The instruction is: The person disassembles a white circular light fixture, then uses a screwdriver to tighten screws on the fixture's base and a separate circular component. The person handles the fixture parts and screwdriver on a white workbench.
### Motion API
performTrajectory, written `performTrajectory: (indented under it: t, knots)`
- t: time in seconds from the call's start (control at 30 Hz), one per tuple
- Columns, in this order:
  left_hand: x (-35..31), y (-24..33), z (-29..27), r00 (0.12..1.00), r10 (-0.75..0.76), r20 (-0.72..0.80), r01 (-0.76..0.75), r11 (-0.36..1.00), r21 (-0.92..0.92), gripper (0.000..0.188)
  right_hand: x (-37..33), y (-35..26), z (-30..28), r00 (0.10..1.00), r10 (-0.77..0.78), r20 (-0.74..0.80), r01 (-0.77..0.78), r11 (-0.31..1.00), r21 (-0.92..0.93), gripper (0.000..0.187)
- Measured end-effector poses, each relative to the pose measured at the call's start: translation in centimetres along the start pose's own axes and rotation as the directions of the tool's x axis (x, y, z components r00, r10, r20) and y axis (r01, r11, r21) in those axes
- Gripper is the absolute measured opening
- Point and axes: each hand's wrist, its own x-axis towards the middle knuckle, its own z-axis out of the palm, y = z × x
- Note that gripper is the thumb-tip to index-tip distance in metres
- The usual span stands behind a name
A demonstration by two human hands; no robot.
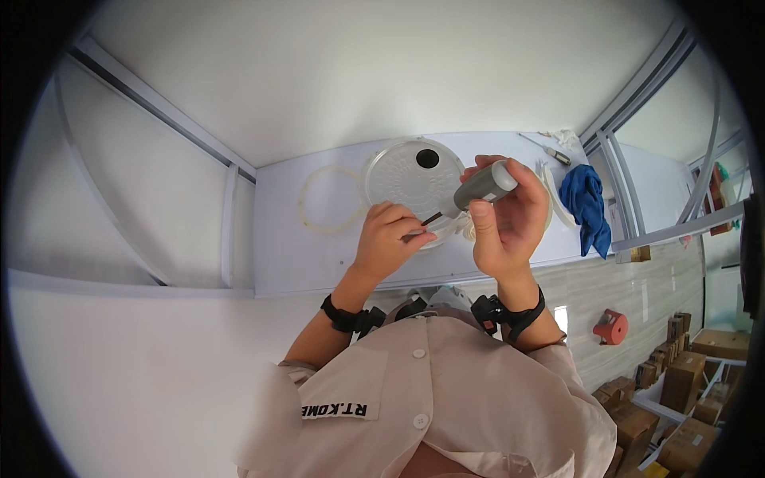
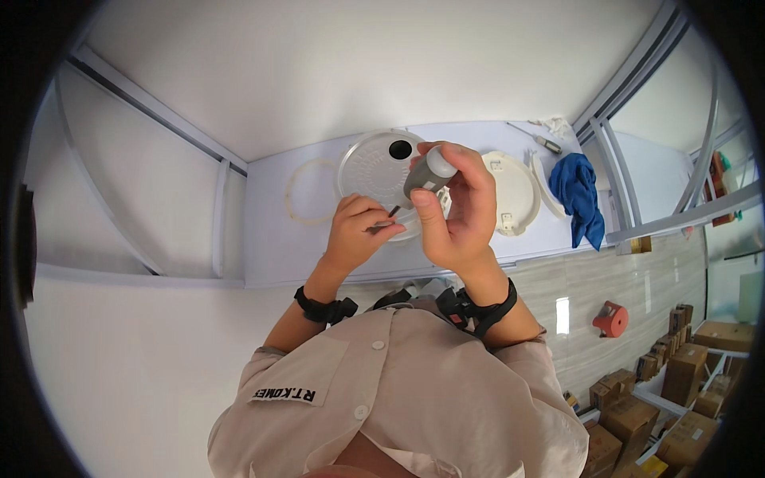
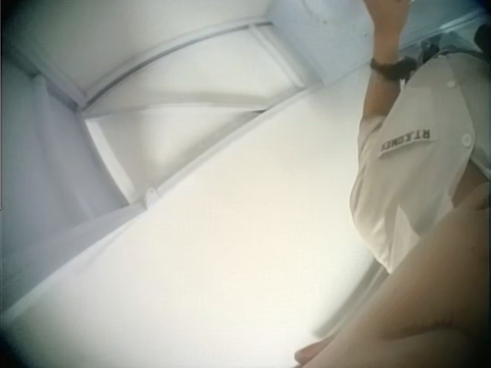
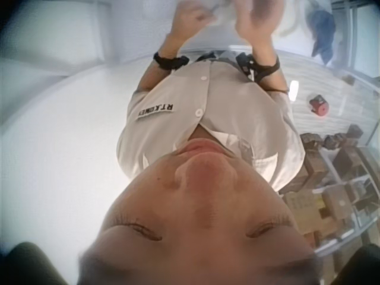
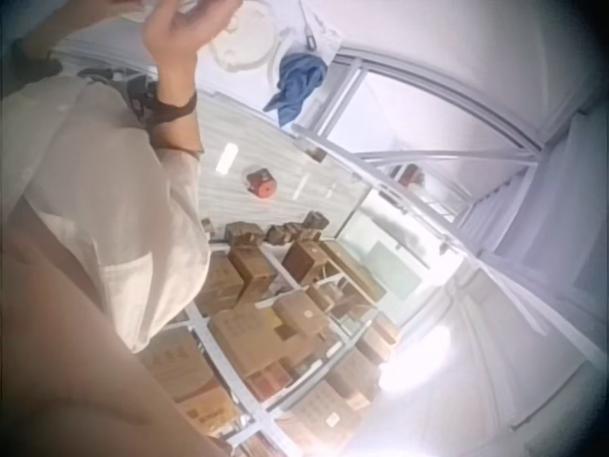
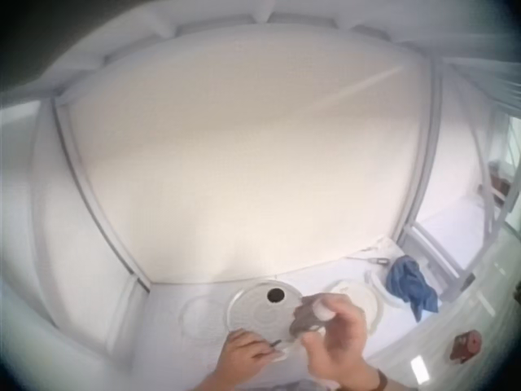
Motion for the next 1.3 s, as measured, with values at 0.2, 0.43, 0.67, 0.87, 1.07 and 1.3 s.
performTrajectory:
  t: [0.2,0.43,0.67,0.87,1.07,1.3]
  knots:
    - [0.4,0.6,1.4,0.999,-0.008,-0.044,0.009,0.999,0.036,0.026,-0.4,-0.6,-1.1,1.000,-0.007,-0.019,0.006,0.999,-0.042,0.055]
    - [0.7,1.3,1.7,0.997,-0.053,-0.054,0.056,0.997,0.055,0.024,-1.2,-0.9,-1.7,0.999,0.010,-0.042,-0.013,0.998,-0.055,0.055]
    - [0.5,1.4,1.8,0.997,-0.058,-0.045,0.060,0.997,0.056,0.024,-1.7,-0.3,-1.8,1.000,0.001,-0.025,-0.003,0.996,-0.085,0.057]
    - [0.5,1.5,1.8,0.997,-0.058,-0.052,0.061,0.997,0.054,0.023,-0.8,-0.6,-1.9,0.993,-0.111,0.036,0.117,0.950,-0.290,0.057]
    - [0.6,1.4,1.8,0.997,-0.057,-0.048,0.059,0.997,0.050,0.024,0.3,-1.1,-2.3,0.977,-0.027,0.209,0.092,0.947,-0.308,0.058]
    - [0.5,1.2,1.6,0.997,-0.077,-0.018,0.077,0.997,0.024,0.022,1.5,-2.0,-2.5,0.950,0.108,0.292,-0.034,0.968,-0.248,0.055]
